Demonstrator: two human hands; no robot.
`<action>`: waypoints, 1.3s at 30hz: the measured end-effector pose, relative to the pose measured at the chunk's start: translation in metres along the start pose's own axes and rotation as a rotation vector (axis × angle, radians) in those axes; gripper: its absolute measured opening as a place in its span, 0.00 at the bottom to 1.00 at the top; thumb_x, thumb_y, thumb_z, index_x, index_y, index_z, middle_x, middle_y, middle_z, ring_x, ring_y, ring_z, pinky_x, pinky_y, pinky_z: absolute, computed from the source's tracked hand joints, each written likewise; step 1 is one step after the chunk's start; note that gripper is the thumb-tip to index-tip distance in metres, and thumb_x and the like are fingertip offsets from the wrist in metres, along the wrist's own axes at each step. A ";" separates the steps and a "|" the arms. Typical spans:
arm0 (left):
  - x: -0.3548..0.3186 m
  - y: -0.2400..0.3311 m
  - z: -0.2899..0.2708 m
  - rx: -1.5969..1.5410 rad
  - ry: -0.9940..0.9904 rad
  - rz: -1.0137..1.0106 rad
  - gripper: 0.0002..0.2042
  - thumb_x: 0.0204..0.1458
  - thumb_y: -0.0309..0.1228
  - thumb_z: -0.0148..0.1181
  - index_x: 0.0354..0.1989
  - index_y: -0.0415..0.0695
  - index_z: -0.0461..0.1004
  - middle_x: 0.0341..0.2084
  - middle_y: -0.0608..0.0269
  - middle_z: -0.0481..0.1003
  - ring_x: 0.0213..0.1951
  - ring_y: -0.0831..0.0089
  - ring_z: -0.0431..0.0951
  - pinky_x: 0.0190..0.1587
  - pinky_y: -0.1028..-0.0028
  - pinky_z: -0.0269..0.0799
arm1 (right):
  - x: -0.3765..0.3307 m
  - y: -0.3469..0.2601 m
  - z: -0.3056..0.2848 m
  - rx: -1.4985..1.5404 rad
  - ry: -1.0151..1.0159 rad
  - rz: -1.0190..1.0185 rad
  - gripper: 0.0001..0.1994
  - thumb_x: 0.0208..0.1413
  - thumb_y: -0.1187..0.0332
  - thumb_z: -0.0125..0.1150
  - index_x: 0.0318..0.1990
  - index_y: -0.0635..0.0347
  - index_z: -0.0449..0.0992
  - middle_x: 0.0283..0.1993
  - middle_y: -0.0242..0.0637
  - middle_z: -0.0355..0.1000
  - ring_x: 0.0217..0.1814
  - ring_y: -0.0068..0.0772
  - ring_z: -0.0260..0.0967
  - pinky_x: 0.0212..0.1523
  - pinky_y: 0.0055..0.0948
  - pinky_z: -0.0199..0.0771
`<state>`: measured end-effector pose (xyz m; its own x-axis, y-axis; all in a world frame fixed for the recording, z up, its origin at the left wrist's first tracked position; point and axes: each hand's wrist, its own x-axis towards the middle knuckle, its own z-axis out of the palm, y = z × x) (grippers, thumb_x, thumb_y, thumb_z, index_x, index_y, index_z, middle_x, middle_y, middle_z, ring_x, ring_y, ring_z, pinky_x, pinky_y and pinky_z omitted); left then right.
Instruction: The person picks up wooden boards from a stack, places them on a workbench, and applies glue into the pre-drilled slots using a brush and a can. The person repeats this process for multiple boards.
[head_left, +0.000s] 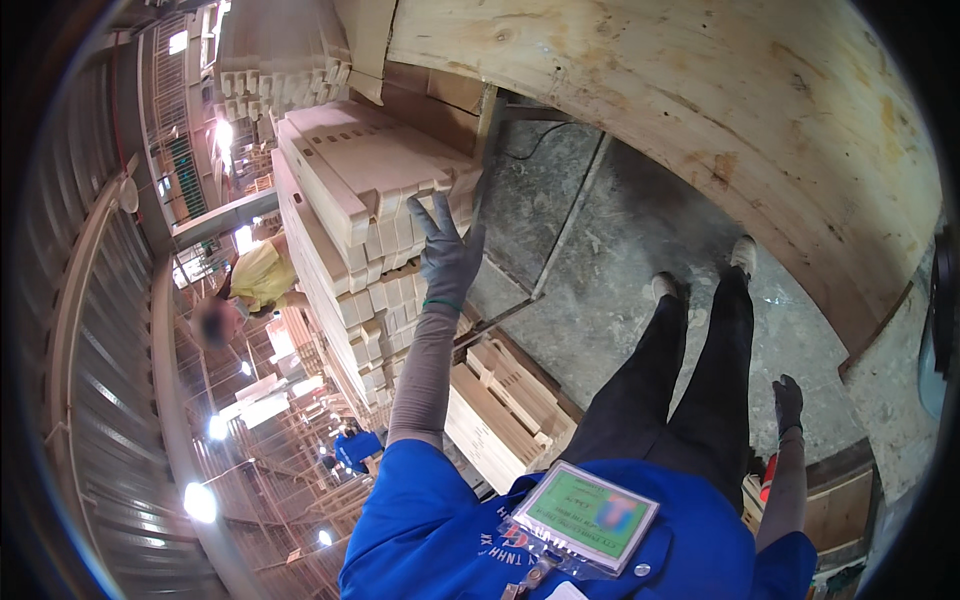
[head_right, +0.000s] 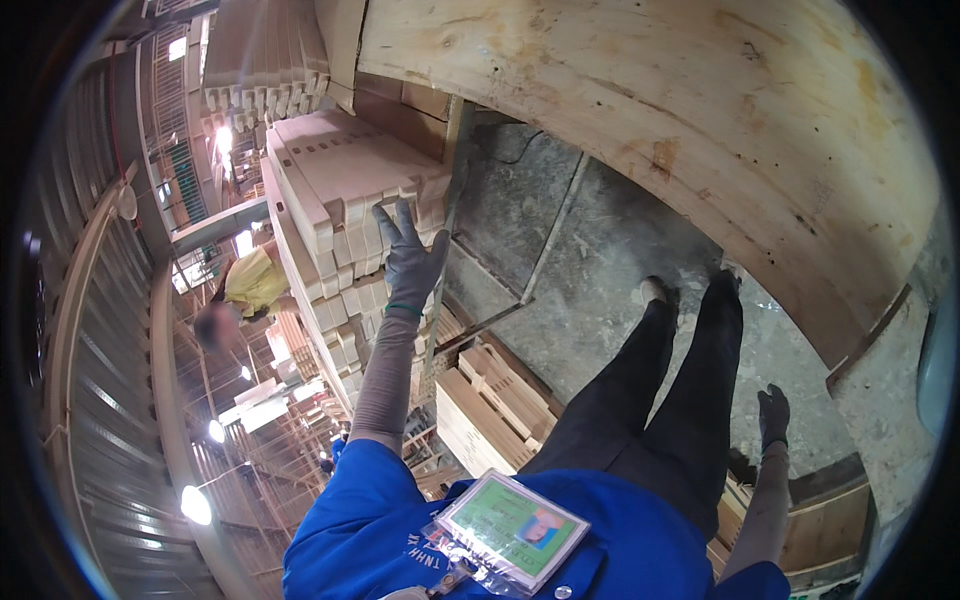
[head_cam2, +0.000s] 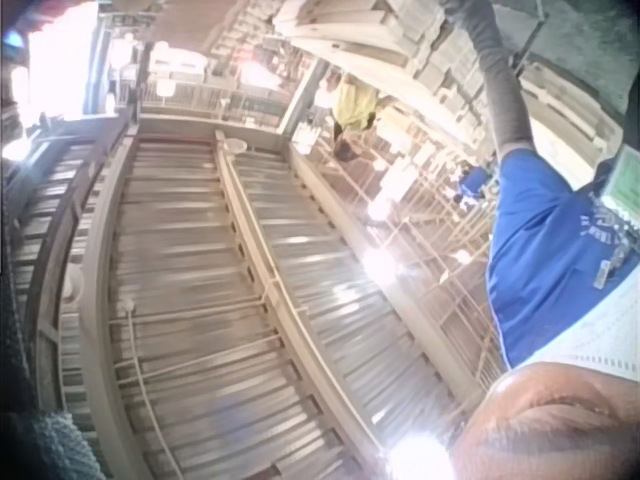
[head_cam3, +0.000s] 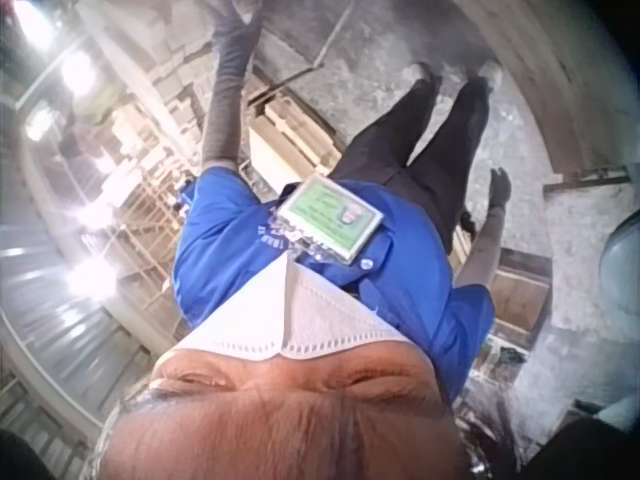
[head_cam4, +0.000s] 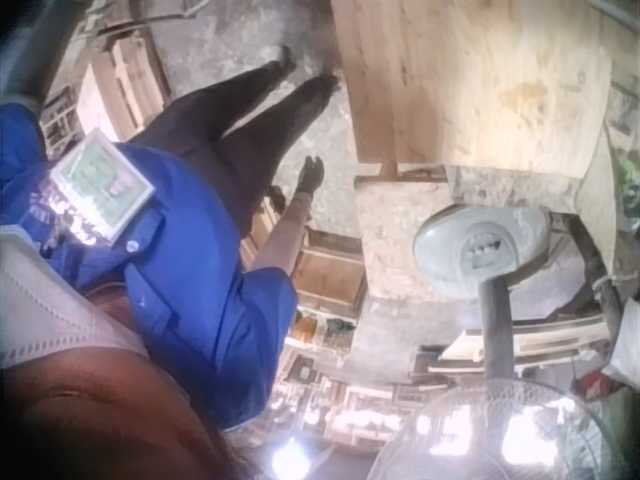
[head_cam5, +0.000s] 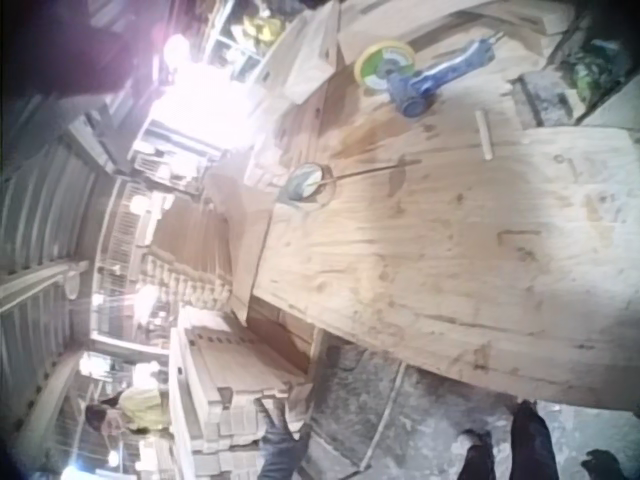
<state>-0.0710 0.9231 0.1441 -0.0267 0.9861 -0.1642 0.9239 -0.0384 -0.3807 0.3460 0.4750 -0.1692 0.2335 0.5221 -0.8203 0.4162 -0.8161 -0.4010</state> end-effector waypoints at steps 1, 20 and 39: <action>-0.001 -0.005 0.003 -0.021 0.086 0.056 0.42 0.48 0.51 0.56 0.66 0.44 0.45 0.65 0.36 0.34 0.34 0.45 0.77 0.32 0.62 0.76 | 0.001 0.000 -0.001 -0.004 -0.001 0.004 0.21 0.52 0.61 0.59 0.50 0.65 0.71 0.51 0.50 0.70 0.55 0.47 0.66 0.56 0.38 0.64; -0.017 -0.023 -0.014 0.095 0.362 0.058 0.42 0.50 0.51 0.57 0.64 0.35 0.46 0.61 0.35 0.51 0.53 0.55 0.71 0.36 0.75 0.76 | 0.013 -0.019 0.007 -0.011 -0.012 0.001 0.21 0.52 0.61 0.58 0.50 0.64 0.71 0.51 0.50 0.70 0.55 0.48 0.66 0.55 0.39 0.64; -0.186 0.010 0.062 -0.396 -0.361 0.027 0.36 0.52 0.56 0.46 0.61 0.40 0.57 0.63 0.42 0.52 0.65 0.48 0.48 0.66 0.54 0.37 | 0.007 -0.111 -0.049 -0.137 0.189 -0.353 0.23 0.48 0.55 0.63 0.46 0.63 0.74 0.49 0.48 0.72 0.55 0.47 0.66 0.58 0.39 0.63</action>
<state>-0.0807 0.7289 0.1145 -0.0659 0.8643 -0.4987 0.9975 0.0698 -0.0108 0.3444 0.5816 -0.1106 0.2075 0.8103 -0.5480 0.6093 -0.5453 -0.5756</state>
